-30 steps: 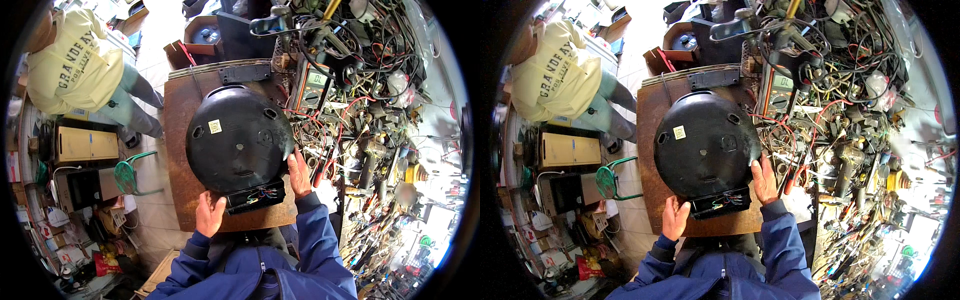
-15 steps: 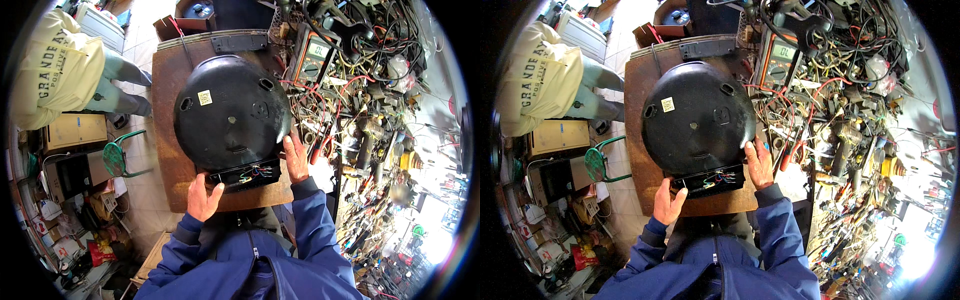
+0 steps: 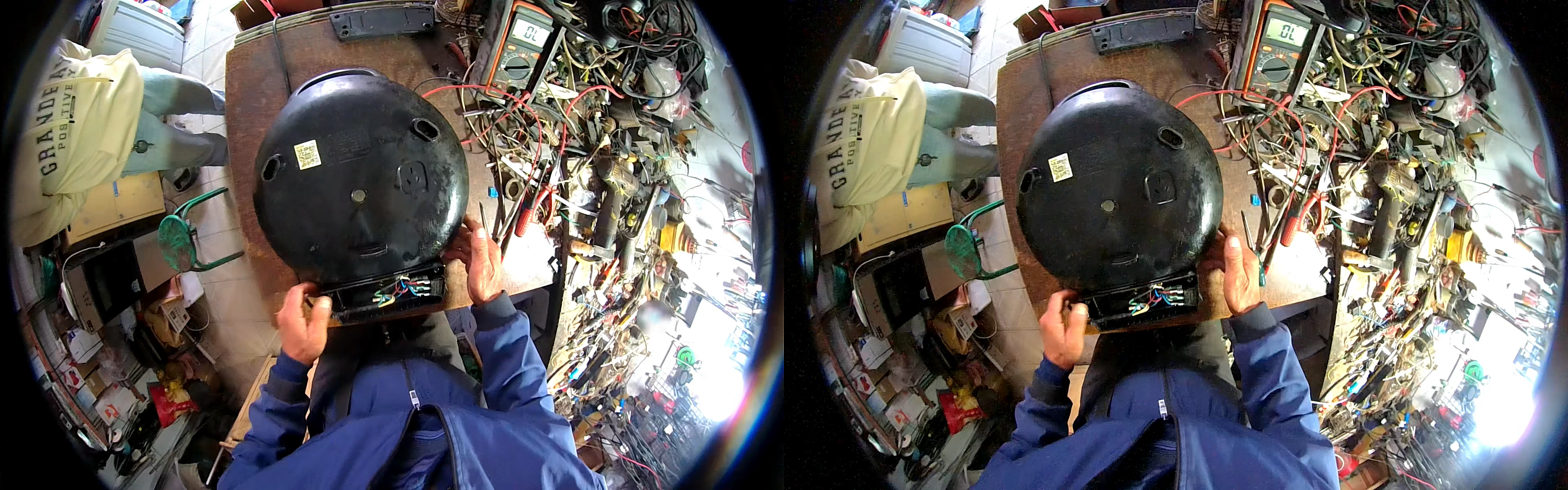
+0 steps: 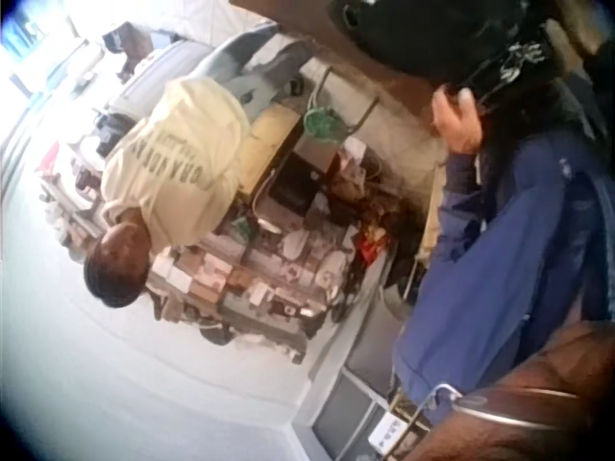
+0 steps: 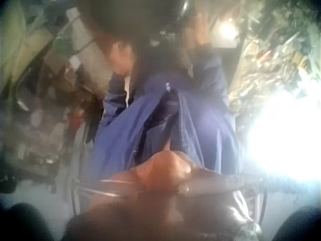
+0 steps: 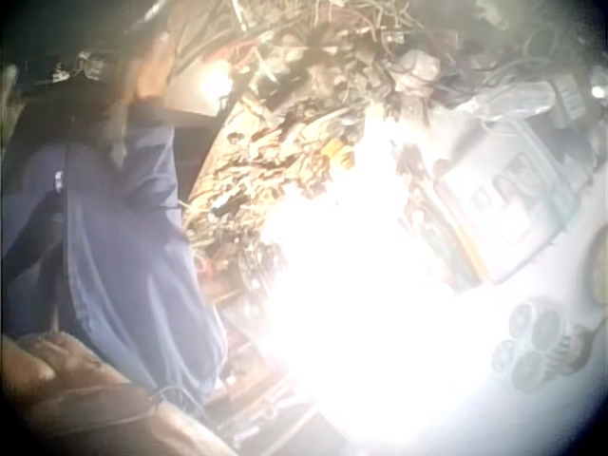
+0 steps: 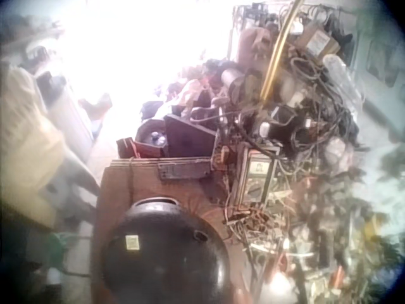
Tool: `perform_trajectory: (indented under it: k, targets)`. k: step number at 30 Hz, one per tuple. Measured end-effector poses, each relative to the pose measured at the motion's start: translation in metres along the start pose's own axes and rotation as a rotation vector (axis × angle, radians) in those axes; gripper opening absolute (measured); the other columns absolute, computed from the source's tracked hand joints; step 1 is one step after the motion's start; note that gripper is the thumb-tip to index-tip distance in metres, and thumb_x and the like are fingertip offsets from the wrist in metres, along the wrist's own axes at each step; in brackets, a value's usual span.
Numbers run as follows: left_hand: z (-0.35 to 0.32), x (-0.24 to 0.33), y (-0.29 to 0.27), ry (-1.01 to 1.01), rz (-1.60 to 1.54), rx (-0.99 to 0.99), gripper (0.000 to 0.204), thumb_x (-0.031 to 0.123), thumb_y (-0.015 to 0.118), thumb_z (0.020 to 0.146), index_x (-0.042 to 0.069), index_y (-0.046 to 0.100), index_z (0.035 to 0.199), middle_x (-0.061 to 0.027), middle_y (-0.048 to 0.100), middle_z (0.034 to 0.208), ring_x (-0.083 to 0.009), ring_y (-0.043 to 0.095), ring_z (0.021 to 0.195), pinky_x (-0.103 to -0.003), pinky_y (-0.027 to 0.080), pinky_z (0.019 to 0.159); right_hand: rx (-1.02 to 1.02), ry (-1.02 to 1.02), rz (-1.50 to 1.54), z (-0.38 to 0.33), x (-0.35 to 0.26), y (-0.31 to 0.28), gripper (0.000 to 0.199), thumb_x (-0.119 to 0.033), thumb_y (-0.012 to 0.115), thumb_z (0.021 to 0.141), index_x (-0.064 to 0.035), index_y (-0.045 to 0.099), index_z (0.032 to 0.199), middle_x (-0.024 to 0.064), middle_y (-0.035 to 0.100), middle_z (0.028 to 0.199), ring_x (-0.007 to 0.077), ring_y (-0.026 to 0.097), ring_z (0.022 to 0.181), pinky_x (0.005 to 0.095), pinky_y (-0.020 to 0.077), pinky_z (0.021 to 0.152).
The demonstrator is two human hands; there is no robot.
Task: The person handles a black appliance, placing it on a workbench and removing a small cover. They then pick up a round gold-colored appliance, flip it over, and use a screwdriver to remove screws from the bottom cover. The person removes the cover to expose the internal wiring.
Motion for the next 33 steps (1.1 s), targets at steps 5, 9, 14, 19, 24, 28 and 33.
perform_trajectory:
  k: [5, 9, 14, 19, 24, 28, 33]
  targets:
    - [0.002, -0.036, -0.013, 0.162, -0.092, 0.257, 0.022, 0.018, 0.049, 0.105, 0.003, 0.064, 0.108, -0.0039, 0.063, 0.102, -0.0105, 0.054, 0.09, -0.026, 0.045, 0.079, 0.1, -0.157, -0.3, -0.005, 0.007, -0.017, 0.037, -0.025, 0.05, 0.112, 0.0083, 0.063, 0.124, 0.0115, 0.072, 0.093, 0.0159, 0.069, 0.08, 0.0312, 0.0571, 0.076]
    - [-0.012, -0.094, -0.001, 0.042, -0.455, 0.46, 0.023, 0.022, 0.05, 0.104, 0.004, 0.059, 0.114, -0.0102, 0.064, 0.116, -0.0183, 0.06, 0.098, -0.032, 0.05, 0.088, 0.082, -0.296, -0.45, -0.017, 0.013, -0.021, 0.017, -0.009, 0.065, 0.103, 0.0057, 0.064, 0.112, 0.0116, 0.07, 0.092, 0.0167, 0.069, 0.08, 0.0302, 0.0557, 0.076]
    - [-0.028, -0.085, -0.004, 0.271, -0.463, 0.625, 0.018, 0.018, 0.049, 0.105, 0.001, 0.053, 0.109, -0.014, 0.056, 0.11, -0.0135, 0.049, 0.09, -0.024, 0.042, 0.081, 0.084, -0.667, -0.522, -0.037, 0.015, -0.023, 0.016, 0.006, 0.074, 0.089, 0.0008, 0.064, 0.101, 0.0134, 0.07, 0.093, 0.0238, 0.07, 0.081, 0.032, 0.0551, 0.073]
    - [-0.034, -0.078, -0.002, 0.43, -0.485, 0.566, 0.008, 0.011, 0.058, 0.105, 0.003, 0.054, 0.103, -0.0023, 0.051, 0.092, -0.0046, 0.04, 0.068, -0.018, 0.031, 0.06, 0.19, -1.067, -0.849, -0.08, -0.011, -0.002, 0.025, 0.012, 0.074, 0.08, 0.0011, 0.066, 0.101, 0.016, 0.069, 0.085, 0.0311, 0.07, 0.073, 0.0351, 0.0563, 0.067]
    - [-0.029, -0.087, 0.0, 0.513, -0.566, 0.558, 0.004, 0.01, 0.062, 0.104, 0.007, 0.059, 0.102, 0.0057, 0.051, 0.083, -0.0005, 0.036, 0.062, -0.02, 0.026, 0.052, 0.217, -1.128, -0.699, -0.091, -0.003, -0.011, 0.015, 0.008, 0.071, 0.084, 0.0002, 0.066, 0.097, 0.0173, 0.065, 0.082, 0.0356, 0.068, 0.075, 0.0375, 0.0539, 0.068]
    - [-0.028, -0.074, -0.002, 0.587, -0.54, 0.534, 0.006, 0.013, 0.066, 0.102, 0.007, 0.063, 0.102, 0.0067, 0.052, 0.082, -0.0003, 0.038, 0.064, -0.02, 0.029, 0.054, 0.142, -1.048, -0.483, -0.073, 0.007, -0.028, 0.013, 0.004, 0.071, 0.086, 0.0021, 0.064, 0.097, 0.0213, 0.066, 0.082, 0.0385, 0.067, 0.075, 0.0396, 0.0522, 0.067]
    - [-0.029, -0.084, -0.002, 0.541, -0.573, 0.511, 0.011, 0.018, 0.067, 0.102, 0.007, 0.063, 0.1, 0.0085, 0.055, 0.088, 0.0, 0.045, 0.078, -0.019, 0.037, 0.067, -0.114, -0.792, -0.209, -0.063, 0.024, -0.027, 0.019, -0.006, 0.077, 0.093, 0.003, 0.065, 0.105, 0.0002, 0.065, 0.083, 0.0079, 0.061, 0.076, 0.0275, 0.0515, 0.067]
Point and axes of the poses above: each hand's wrist, its own z-axis towards the middle knuckle, its own y-axis out of the palm, x = y × z, the point moved 9 cm from there along z, towards the middle knuckle
